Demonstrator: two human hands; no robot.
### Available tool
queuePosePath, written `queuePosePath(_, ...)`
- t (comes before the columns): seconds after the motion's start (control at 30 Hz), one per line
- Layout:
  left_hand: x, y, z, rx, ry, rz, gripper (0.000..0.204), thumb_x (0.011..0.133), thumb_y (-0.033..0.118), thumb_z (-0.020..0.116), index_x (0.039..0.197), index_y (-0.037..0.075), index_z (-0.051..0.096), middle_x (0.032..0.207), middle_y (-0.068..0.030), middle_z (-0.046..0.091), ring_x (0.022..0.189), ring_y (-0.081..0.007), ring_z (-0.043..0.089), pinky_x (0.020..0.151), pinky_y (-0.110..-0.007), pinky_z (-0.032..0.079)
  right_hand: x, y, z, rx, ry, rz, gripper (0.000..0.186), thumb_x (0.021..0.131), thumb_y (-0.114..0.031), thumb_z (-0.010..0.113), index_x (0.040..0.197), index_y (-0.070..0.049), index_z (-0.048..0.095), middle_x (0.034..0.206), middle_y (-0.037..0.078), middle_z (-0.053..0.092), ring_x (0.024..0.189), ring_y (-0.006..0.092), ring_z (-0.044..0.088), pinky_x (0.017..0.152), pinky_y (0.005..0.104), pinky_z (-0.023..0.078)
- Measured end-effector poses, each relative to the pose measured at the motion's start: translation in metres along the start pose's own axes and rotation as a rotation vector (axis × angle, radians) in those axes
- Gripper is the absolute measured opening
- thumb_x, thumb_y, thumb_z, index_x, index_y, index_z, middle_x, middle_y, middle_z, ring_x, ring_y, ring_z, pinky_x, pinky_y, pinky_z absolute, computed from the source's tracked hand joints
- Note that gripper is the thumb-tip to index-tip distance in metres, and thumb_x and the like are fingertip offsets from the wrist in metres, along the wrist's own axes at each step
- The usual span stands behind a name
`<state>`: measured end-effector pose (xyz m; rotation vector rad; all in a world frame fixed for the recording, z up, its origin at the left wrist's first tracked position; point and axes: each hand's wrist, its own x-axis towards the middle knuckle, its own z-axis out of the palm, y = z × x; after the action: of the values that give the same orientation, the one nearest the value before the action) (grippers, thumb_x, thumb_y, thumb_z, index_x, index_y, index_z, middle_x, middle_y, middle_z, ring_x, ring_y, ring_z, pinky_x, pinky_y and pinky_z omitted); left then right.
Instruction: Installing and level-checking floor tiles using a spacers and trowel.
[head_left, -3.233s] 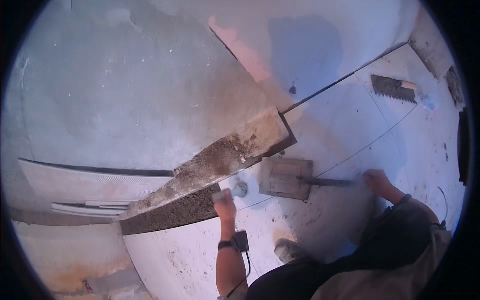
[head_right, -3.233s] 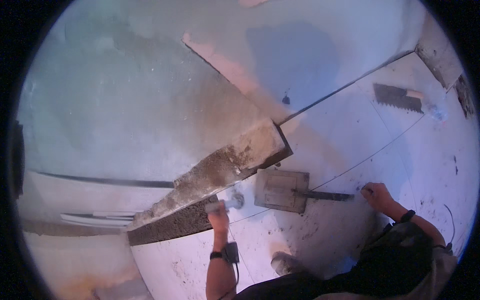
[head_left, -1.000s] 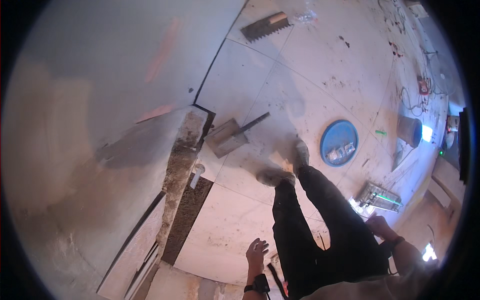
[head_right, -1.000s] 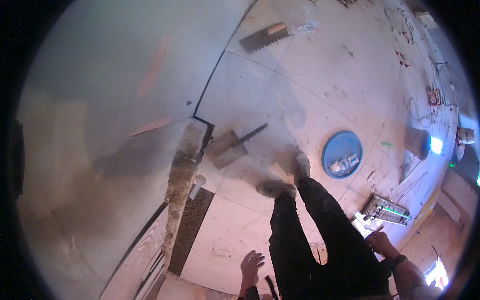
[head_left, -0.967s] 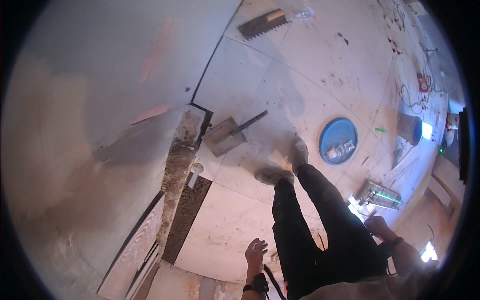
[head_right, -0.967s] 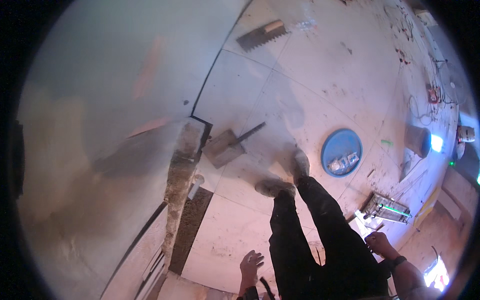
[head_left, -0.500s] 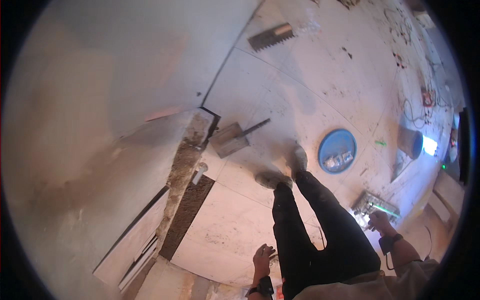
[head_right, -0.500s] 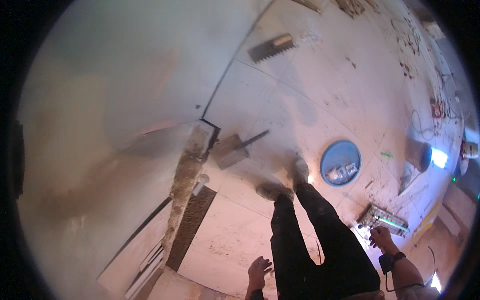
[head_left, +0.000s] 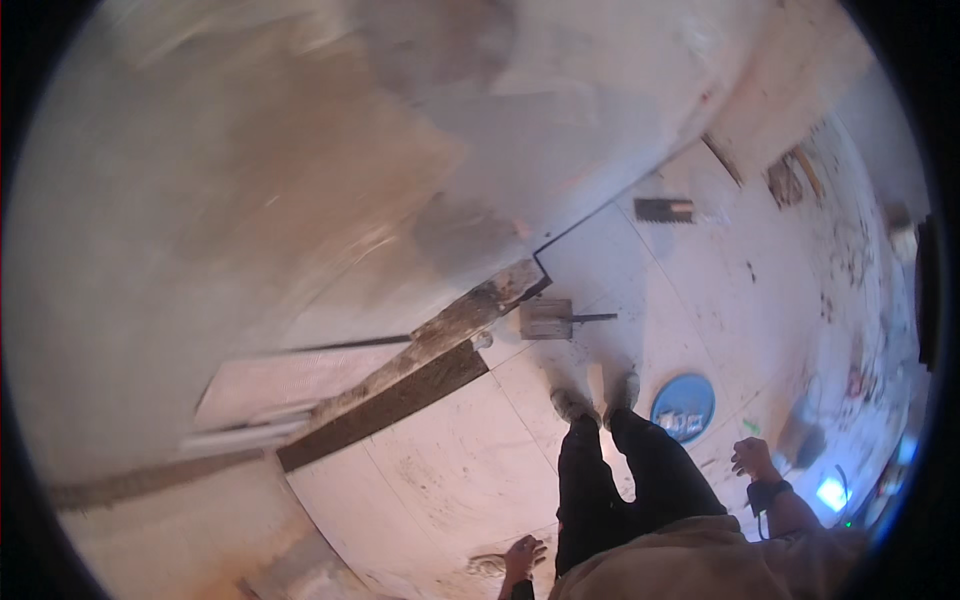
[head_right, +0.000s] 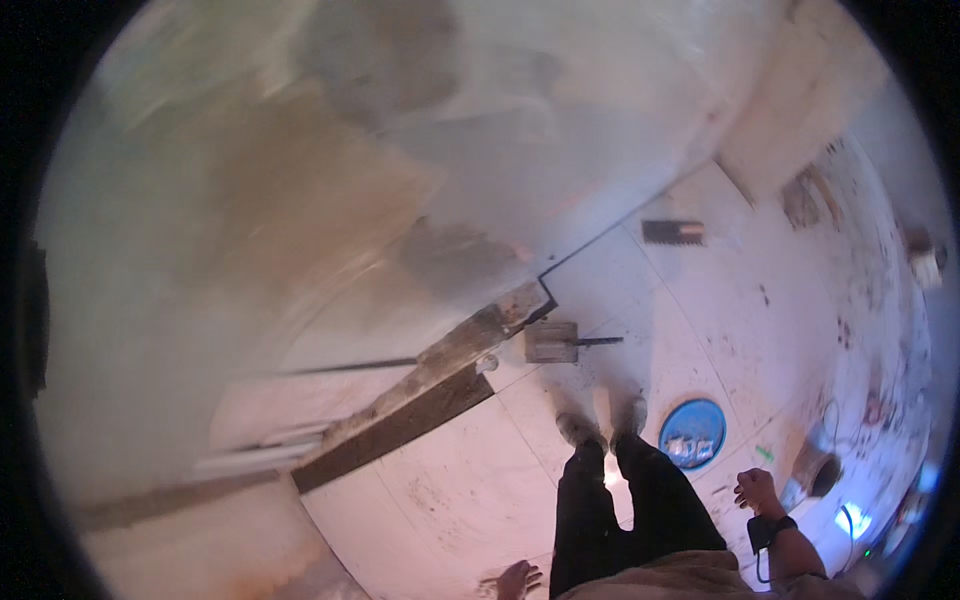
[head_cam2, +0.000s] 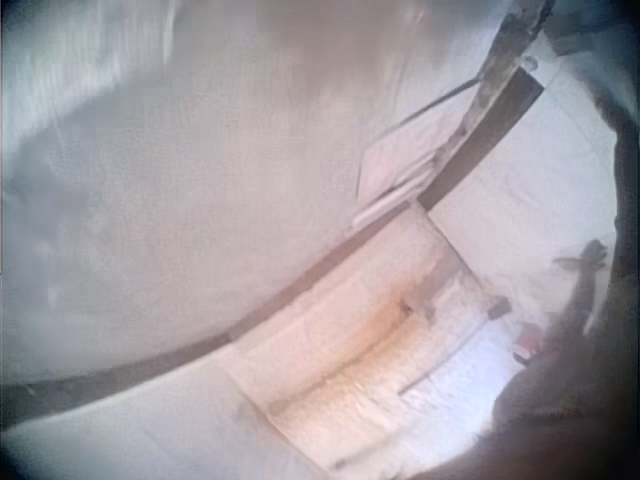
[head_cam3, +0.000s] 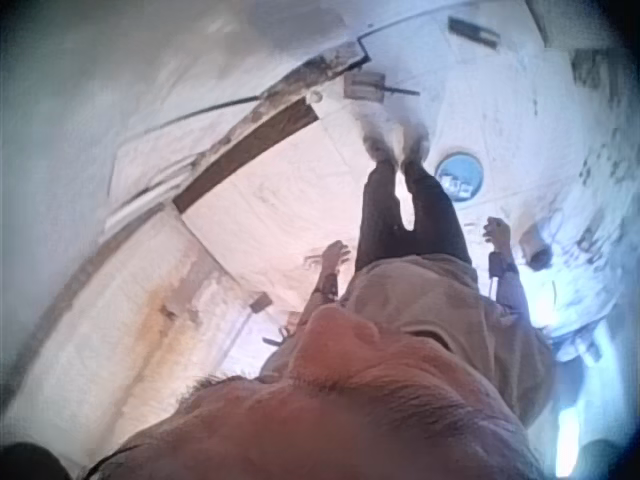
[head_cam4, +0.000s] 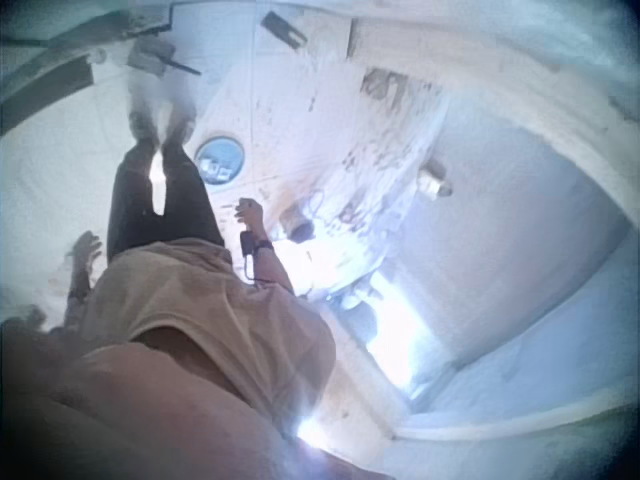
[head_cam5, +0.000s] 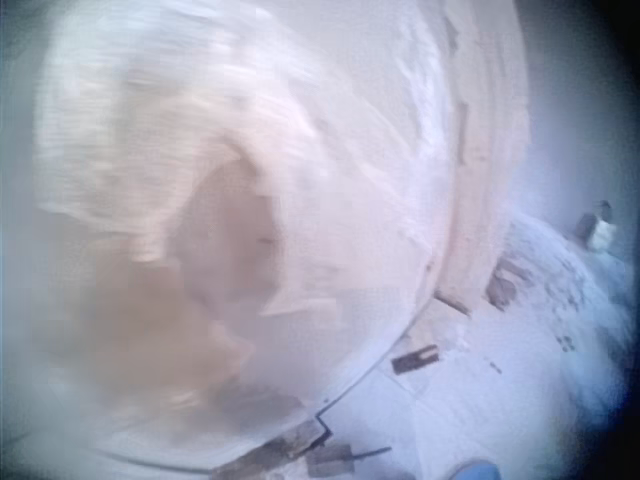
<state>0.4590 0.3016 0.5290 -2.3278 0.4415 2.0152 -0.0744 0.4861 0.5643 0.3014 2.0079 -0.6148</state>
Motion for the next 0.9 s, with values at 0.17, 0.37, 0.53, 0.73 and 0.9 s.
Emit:
queuePosePath(0.17, -0.045, 0.033, 0.003, -0.184, 0.041, 0.080, 0.041, 0.092, 0.022, 0.055, 0.127, 0.003, 0.048, 0.108, -0.0152, 0.063, 0.091, -0.0286, 0.065, 0.073, -0.043, 0.054, -0.012, -0.066, 0.001, -0.094, -0.069, -0.156, 0.024, 0.086, -0.020, 0.054, 0.089, 0.003, 0.056, 0.069, 0.014, 0.061, 0.048, 0.0222, 0.060, 0.039, 0.0339, 0.048)
queuePosePath(0.37, -0.081, 0.031, 0.007, -0.385, 0.143, 0.145, 0.043, 0.091, 0.021, 0.057, 0.128, 0.001, 0.047, 0.107, -0.0148, 0.064, 0.088, -0.0256, 0.066, 0.069, -0.037, 0.054, 0.019, -0.119, 0.016, -0.174, -0.159, -0.213, 0.023, 0.084, -0.019, 0.055, 0.093, 0.002, 0.053, 0.068, 0.016, 0.060, 0.046, 0.0278, 0.059, 0.037, 0.0403, 0.047)
queuePosePath(0.53, -0.095, -0.022, 0.024, -0.632, 0.220, 0.155, 0.041, 0.093, 0.015, 0.054, 0.130, 0.000, 0.044, 0.111, -0.0169, 0.063, 0.092, -0.0288, 0.065, 0.070, -0.040, 0.054, 0.073, -0.185, 0.038, -0.322, -0.281, -0.320, 0.022, 0.085, -0.020, 0.057, 0.095, -0.001, 0.051, 0.069, 0.018, 0.058, 0.045, 0.0285, 0.057, 0.037, 0.0408, 0.047)
queuePosePath(0.73, -0.122, -0.083, 0.062, -0.789, 0.269, 0.064, 0.044, 0.094, 0.020, 0.053, 0.131, 0.000, 0.043, 0.113, -0.0178, 0.061, 0.096, -0.0303, 0.064, 0.073, -0.041, 0.055, 0.090, -0.260, 0.074, -0.375, -0.295, -0.439, 0.017, 0.085, -0.019, 0.054, 0.088, -0.002, 0.052, 0.068, 0.016, 0.057, 0.043, 0.0263, 0.055, 0.033, 0.0378, 0.042)
queuePosePath(0.9, -0.063, -0.185, 0.084, -0.996, 0.151, -0.037, 0.037, 0.094, 0.025, 0.052, 0.125, 0.004, 0.050, 0.111, -0.0093, 0.064, 0.088, -0.0252, 0.065, 0.074, -0.040, 0.055, 0.058, -0.301, 0.133, -0.535, -0.298, -0.478, 0.015, 0.086, -0.019, 0.052, 0.085, -0.004, 0.050, 0.067, 0.013, 0.056, 0.042, 0.0240, 0.053, 0.032, 0.0356, 0.039)
